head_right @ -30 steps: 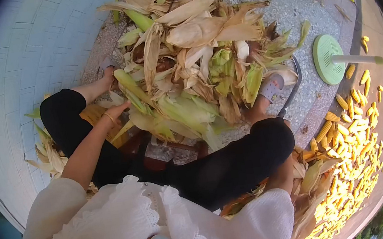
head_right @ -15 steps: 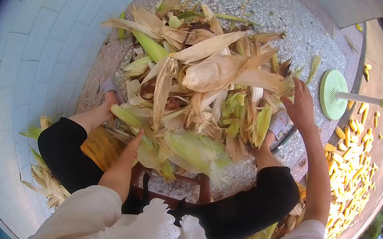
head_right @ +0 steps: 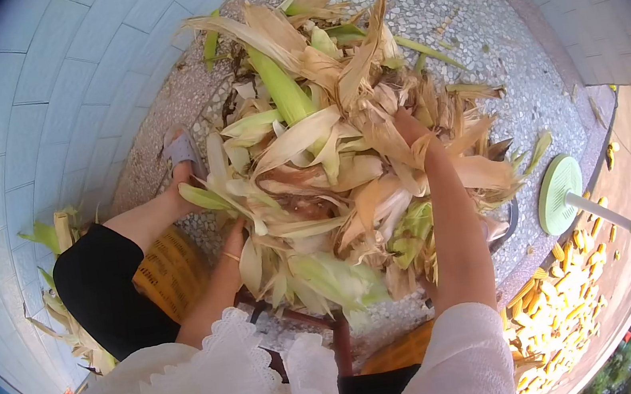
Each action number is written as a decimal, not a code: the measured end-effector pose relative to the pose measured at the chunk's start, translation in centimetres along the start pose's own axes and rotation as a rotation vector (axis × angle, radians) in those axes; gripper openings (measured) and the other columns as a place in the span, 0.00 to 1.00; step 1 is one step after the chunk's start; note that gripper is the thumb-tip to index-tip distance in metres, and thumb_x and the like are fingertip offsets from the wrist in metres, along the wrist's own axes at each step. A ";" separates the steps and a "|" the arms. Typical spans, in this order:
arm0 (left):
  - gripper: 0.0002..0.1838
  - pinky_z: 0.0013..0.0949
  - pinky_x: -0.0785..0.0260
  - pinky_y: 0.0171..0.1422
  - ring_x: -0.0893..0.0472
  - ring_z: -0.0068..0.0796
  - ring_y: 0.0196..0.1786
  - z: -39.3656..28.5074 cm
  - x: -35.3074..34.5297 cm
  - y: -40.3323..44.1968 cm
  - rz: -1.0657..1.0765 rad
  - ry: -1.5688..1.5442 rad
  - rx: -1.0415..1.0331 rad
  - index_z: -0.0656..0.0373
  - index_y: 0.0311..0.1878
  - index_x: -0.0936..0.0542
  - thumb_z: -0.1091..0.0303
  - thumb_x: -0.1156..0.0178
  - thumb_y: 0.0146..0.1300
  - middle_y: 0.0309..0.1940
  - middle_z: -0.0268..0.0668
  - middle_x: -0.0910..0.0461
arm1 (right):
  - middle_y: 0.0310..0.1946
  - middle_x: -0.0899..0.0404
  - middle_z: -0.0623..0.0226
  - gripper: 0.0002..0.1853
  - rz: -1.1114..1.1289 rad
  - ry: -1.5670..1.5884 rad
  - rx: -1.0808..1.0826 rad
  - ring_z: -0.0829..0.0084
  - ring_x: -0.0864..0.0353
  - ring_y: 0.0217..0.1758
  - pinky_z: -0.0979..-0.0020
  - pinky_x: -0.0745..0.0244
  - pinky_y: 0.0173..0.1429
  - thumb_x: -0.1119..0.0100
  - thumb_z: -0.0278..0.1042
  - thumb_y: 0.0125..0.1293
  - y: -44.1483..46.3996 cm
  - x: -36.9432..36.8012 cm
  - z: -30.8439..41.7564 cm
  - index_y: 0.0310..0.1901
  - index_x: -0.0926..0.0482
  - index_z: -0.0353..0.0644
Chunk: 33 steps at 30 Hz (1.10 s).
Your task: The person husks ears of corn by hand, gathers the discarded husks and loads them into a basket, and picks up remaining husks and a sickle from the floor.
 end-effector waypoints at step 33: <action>0.26 0.34 0.23 0.52 0.21 0.29 0.49 -4.3 -22.4 -27.1 0.910 0.369 -0.197 0.62 0.60 0.32 0.75 0.38 0.59 0.53 0.41 0.25 | 0.37 0.24 0.72 0.17 -0.363 0.526 0.486 0.78 0.26 0.36 0.74 0.29 0.37 0.36 0.39 0.58 -42.9 -2.5 11.8 0.46 0.24 0.41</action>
Point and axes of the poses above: each hand's wrist, its own y-axis towards the middle knuckle, its own x-axis out of the back of the hand, z = x × y, the point moved 7 cm from there along y, towards the middle knuckle
